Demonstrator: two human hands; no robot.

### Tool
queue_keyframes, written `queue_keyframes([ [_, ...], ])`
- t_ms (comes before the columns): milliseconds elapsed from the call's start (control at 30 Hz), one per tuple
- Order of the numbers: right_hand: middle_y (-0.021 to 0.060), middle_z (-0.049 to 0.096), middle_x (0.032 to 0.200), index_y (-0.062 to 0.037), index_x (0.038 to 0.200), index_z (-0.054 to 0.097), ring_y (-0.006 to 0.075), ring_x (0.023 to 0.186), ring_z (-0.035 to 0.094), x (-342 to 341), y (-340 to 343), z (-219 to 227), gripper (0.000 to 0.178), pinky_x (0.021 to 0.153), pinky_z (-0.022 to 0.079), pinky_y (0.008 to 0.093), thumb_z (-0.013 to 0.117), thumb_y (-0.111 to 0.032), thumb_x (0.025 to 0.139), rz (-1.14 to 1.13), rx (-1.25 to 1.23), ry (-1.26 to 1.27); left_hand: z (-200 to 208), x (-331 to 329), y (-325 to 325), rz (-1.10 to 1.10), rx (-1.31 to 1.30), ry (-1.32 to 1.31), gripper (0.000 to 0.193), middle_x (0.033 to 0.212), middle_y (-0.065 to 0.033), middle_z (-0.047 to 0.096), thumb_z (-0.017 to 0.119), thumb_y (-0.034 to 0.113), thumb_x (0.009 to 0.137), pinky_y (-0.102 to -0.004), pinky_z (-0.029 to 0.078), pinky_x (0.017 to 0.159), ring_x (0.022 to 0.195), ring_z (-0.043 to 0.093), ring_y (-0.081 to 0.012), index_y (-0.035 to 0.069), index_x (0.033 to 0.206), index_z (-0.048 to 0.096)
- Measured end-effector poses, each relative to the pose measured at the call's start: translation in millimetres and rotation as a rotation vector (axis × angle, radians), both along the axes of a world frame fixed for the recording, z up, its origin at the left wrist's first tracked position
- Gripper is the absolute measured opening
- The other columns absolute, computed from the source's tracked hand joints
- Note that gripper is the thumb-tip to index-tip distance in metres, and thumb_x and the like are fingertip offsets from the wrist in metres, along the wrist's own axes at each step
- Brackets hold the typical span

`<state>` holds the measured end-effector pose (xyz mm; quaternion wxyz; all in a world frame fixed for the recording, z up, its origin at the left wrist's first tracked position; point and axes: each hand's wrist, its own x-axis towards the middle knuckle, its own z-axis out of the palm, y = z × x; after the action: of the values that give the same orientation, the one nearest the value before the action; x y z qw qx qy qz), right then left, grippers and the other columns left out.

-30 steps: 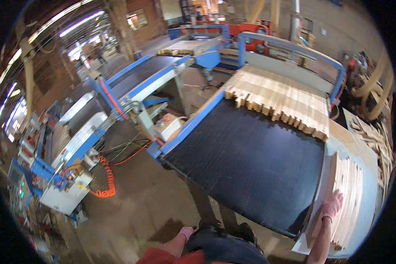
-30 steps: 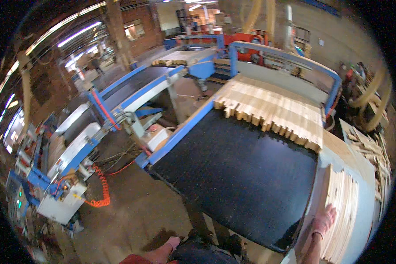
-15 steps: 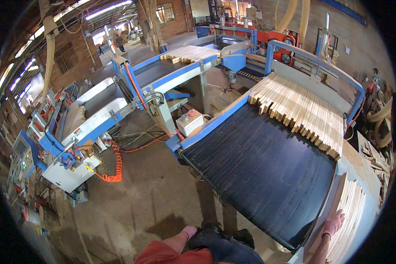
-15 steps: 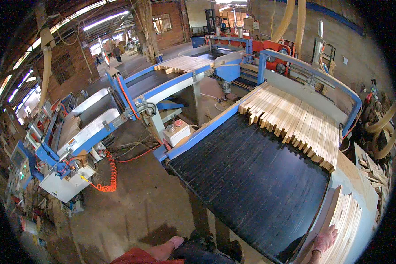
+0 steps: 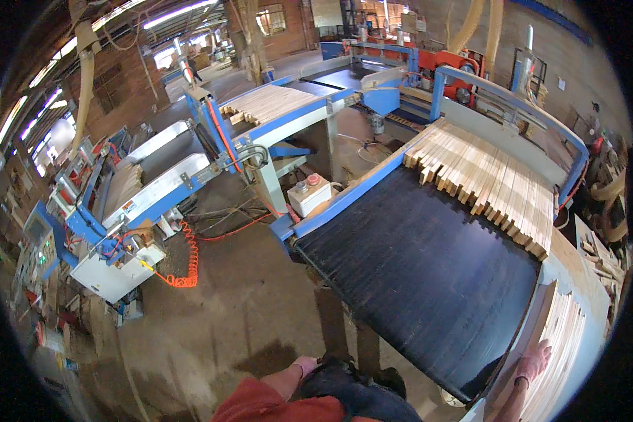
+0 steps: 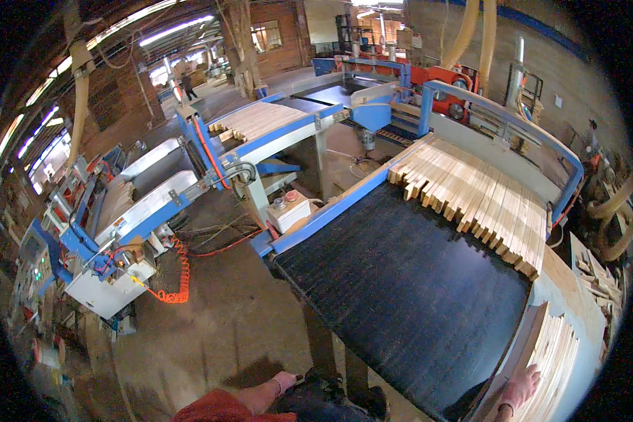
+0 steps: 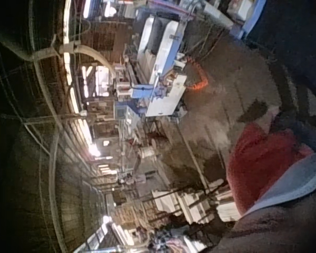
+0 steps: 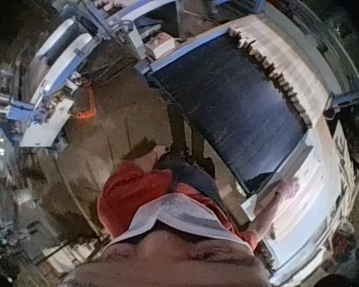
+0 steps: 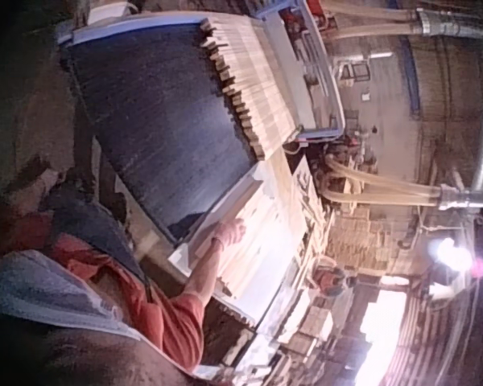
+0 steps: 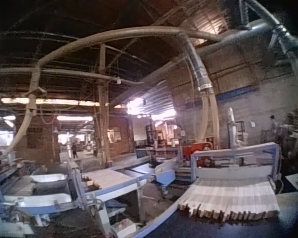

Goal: The person repeatedly picks up bundles of light-colored wooden planks from a metal table and places them onto a moving conveyor belt. The worker aligns the planks in neat stacks as they are transferred to the belt, which transports them further into the workshop.

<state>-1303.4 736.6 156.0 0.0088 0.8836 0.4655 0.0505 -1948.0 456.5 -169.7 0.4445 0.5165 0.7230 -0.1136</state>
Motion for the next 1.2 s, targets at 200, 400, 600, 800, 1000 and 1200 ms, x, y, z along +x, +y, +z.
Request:
queue_keyframes([
  [200, 0.0273, 0.041, 0.165, -0.0033, 0.161, 0.041, 0.0422, 0.155, 0.037, 0.2, -5.7, -1.2, 0.065, 0.127, 0.033, 0.0459, 0.057, -0.022, 0.101, 0.047, -0.054, 0.005, 13.2, 11.8, 11.5, 0.836, -0.083, -0.173, 0.042, 0.13, -0.0246, 0.071, 0.056, 0.041, 0.105, -0.0493, 0.057, 0.099, 0.114, 0.071, -0.0423, 0.008, 0.121, 0.076],
  [400, 0.0289, 0.039, 0.166, -0.0064, 0.163, 0.04, 0.0418, 0.155, 0.037, 30.7, -0.3, -24.0, 0.071, 0.127, 0.034, 0.0447, 0.06, -0.014, 0.095, 0.002, 0.012, -0.022, 35.6, 18.5, 7.5, 0.355, 0.283, -0.137, 0.036, 0.12, -0.0219, 0.076, 0.06, 0.033, 0.102, -0.0476, 0.059, 0.096, 0.114, 0.073, -0.0404, 0.006, 0.114, 0.079],
  [600, 0.0285, 0.039, 0.167, -0.0086, 0.163, 0.041, 0.0419, 0.155, 0.038, 41.7, -2.6, -32.5, 0.072, 0.127, 0.035, 0.0439, 0.057, -0.008, 0.093, 0.005, 0.021, -0.05, 27.8, 20.4, -0.5, -0.218, 0.054, 0.097, 0.029, 0.114, -0.0217, 0.078, 0.061, 0.021, 0.094, -0.0475, 0.06, 0.093, 0.108, 0.075, -0.0398, 0.003, 0.108, 0.08],
  [800, 0.0262, 0.043, 0.164, -0.0053, 0.16, 0.046, 0.0412, 0.152, 0.041, 11.6, -4.1, -13.5, 0.066, 0.126, 0.035, 0.044, 0.06, -0.018, 0.096, 0.02, 0.013, -0.023, -17.1, 3.8, -18.5, -0.447, -0.029, 0.093, 0.024, 0.108, -0.0215, 0.079, 0.068, 0.018, 0.089, -0.0476, 0.061, 0.089, 0.102, 0.077, -0.0393, 0.003, 0.104, 0.081],
  [1000, 0.0258, 0.06, 0.148, -0.0001, 0.148, 0.057, 0.0402, 0.147, 0.047, 41.9, -11.8, -26.8, 0.06, 0.127, 0.033, 0.0453, 0.061, -0.029, 0.095, 0.141, 0.138, -0.098, 4.5, 9.7, 14.3, -0.584, -0.067, 0.129, 0.026, 0.109, -0.0193, 0.079, 0.07, 0.02, 0.088, -0.0479, 0.062, 0.088, 0.105, 0.076, -0.0384, 0.005, 0.106, 0.082],
  [1200, 0.0243, 0.057, 0.143, -0.0062, 0.143, 0.058, 0.0431, 0.136, 0.052, 20.5, -3.8, -19.2, 0.058, 0.115, 0.04, 0.0544, 0.066, -0.023, 0.088, 0.07, 0.204, -0.108, -19.5, -9.0, 10.0, -0.782, -0.088, 0.219, 0.032, 0.109, -0.0178, 0.078, 0.073, 0.035, 0.093, -0.0467, 0.062, 0.086, 0.106, 0.076, -0.0345, 0.005, 0.102, 0.082],
])
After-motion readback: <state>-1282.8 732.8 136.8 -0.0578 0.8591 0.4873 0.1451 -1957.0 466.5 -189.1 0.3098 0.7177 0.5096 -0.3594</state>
